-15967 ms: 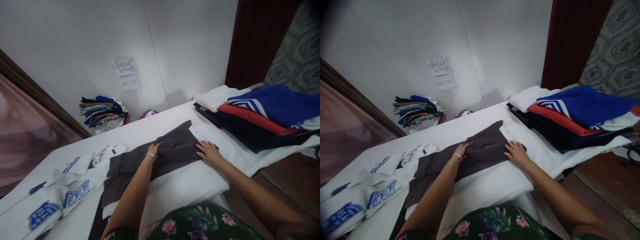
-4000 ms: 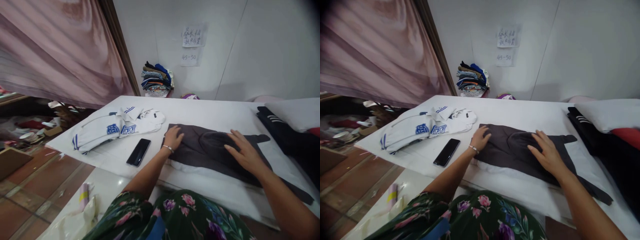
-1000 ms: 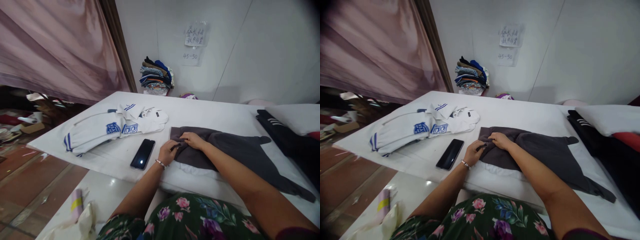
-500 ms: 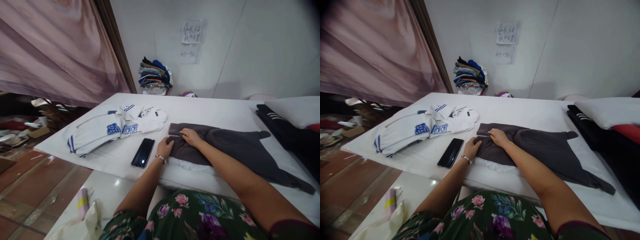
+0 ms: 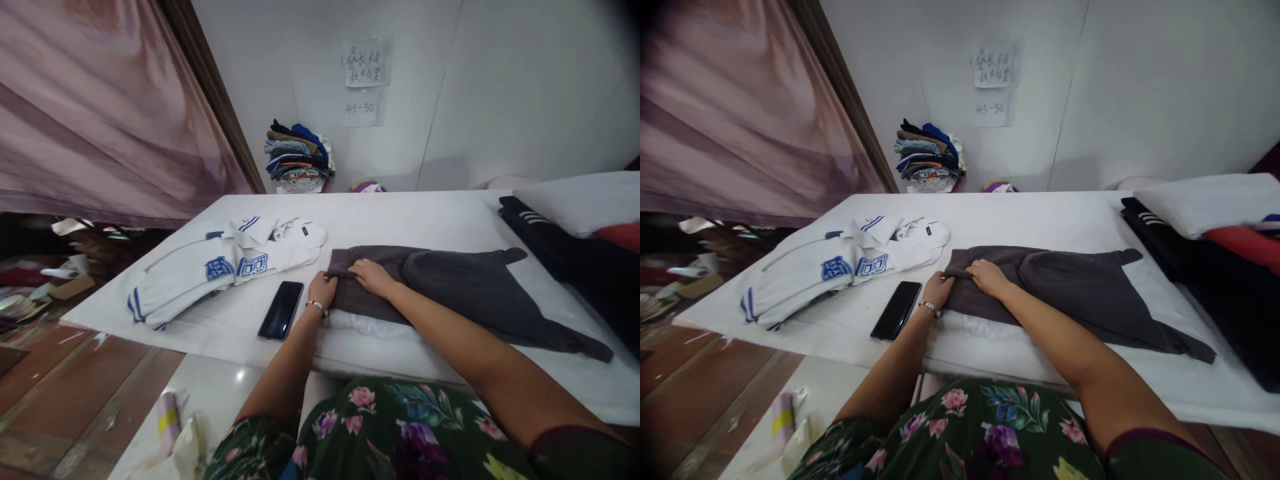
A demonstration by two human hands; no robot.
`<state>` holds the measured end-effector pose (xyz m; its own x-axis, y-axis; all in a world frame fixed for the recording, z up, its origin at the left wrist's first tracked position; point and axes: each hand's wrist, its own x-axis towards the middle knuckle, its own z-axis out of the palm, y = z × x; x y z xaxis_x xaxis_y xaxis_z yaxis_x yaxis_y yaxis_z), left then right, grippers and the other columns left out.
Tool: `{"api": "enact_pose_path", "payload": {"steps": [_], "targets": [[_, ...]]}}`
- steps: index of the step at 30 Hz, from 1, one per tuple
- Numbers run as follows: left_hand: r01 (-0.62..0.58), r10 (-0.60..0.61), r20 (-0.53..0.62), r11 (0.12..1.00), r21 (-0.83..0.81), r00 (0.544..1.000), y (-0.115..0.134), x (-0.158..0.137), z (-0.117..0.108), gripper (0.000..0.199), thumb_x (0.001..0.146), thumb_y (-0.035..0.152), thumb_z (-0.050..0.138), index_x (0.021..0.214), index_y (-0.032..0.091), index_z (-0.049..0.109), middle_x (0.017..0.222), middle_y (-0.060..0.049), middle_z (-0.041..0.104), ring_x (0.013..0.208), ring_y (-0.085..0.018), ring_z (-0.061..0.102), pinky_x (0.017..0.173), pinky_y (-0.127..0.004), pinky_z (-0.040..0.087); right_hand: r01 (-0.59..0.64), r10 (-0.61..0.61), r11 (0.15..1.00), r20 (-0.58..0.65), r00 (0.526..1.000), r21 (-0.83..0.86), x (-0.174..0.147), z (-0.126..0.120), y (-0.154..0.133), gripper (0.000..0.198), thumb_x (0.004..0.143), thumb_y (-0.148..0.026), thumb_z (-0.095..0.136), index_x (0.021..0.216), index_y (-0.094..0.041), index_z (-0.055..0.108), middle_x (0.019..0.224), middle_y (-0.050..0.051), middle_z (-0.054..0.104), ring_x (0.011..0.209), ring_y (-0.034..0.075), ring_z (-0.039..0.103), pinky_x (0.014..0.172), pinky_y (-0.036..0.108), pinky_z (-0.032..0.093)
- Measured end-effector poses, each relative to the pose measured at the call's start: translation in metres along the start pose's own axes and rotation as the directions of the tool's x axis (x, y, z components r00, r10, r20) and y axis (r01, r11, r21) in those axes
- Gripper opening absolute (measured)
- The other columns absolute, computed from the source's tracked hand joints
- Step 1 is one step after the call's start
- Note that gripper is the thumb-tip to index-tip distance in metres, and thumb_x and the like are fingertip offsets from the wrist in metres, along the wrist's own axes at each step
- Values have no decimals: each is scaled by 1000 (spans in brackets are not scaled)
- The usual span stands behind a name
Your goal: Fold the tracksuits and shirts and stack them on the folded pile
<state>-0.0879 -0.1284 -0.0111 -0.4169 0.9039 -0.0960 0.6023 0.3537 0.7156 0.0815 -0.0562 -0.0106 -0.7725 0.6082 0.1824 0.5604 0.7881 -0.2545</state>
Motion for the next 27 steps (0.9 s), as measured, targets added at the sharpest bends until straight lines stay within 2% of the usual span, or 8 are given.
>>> {"api": "enact_pose_path", "payload": {"steps": [3,6,12,16,18,21,24,27], "targets": [[43,-44,-23,997,-65,999,0,1,-1,44,82,41,54,117,15,54,96,-9,69,90,-21,65,78,-29,46,-2,2,1000,7,1000,1,-1,-3,-2,31,86,-13,48,113,-16,63,106,9,61,97,20,52,84,30,40],[83,-86,-31,994,-64,996,6,4,-5,62,84,55,47,130,13,45,113,-14,65,103,-23,62,88,-31,45,-19,18,1000,18,1000,15,-4,-5,-6,33,86,-14,49,116,-18,62,110,9,61,100,20,53,85,31,41],[-1,-6,27,962,272,1000,22,18,-7,67,84,54,44,130,5,46,126,-21,56,117,-29,54,95,-35,41,-72,67,985,38,997,155,-17,-15,-18,40,88,-31,52,125,-14,55,132,14,52,120,25,47,100,42,36],[-20,-36,123,903,429,992,25,27,-7,57,83,54,43,114,9,59,116,-20,62,110,-33,58,88,-38,45,-150,170,979,-145,975,137,-44,-47,-17,44,91,-36,47,131,-16,50,144,13,40,136,27,29,110,50,19],[-32,-37,139,885,464,990,26,27,-8,57,82,57,40,108,11,61,111,-20,65,107,-34,60,84,-40,47,-213,225,974,-264,938,73,-65,-66,-7,45,91,-38,45,132,-18,49,146,12,37,138,27,24,111,52,14],[-43,-18,115,859,510,993,27,23,-10,57,82,59,37,103,12,61,106,-20,66,102,-36,61,79,-43,48,-390,356,921,-378,854,-14,-96,-81,18,49,92,-42,43,135,-19,45,149,14,30,140,29,16,111,54,9],[-70,36,73,836,545,997,29,18,-12,53,84,57,37,103,13,60,107,-19,65,99,-34,62,77,-43,49,-535,506,844,-277,817,-36,-117,-70,44,59,90,-51,42,139,-18,40,150,16,27,140,31,14,109,56,10],[-153,213,-33,794,588,977,43,11,-12,46,84,46,46,113,12,56,117,-18,60,107,-32,58,85,-43,48,-573,567,819,-98,818,-39,-124,-50,58,65,90,-56,37,142,-17,37,150,16,26,139,32,18,108,56,15]]}}
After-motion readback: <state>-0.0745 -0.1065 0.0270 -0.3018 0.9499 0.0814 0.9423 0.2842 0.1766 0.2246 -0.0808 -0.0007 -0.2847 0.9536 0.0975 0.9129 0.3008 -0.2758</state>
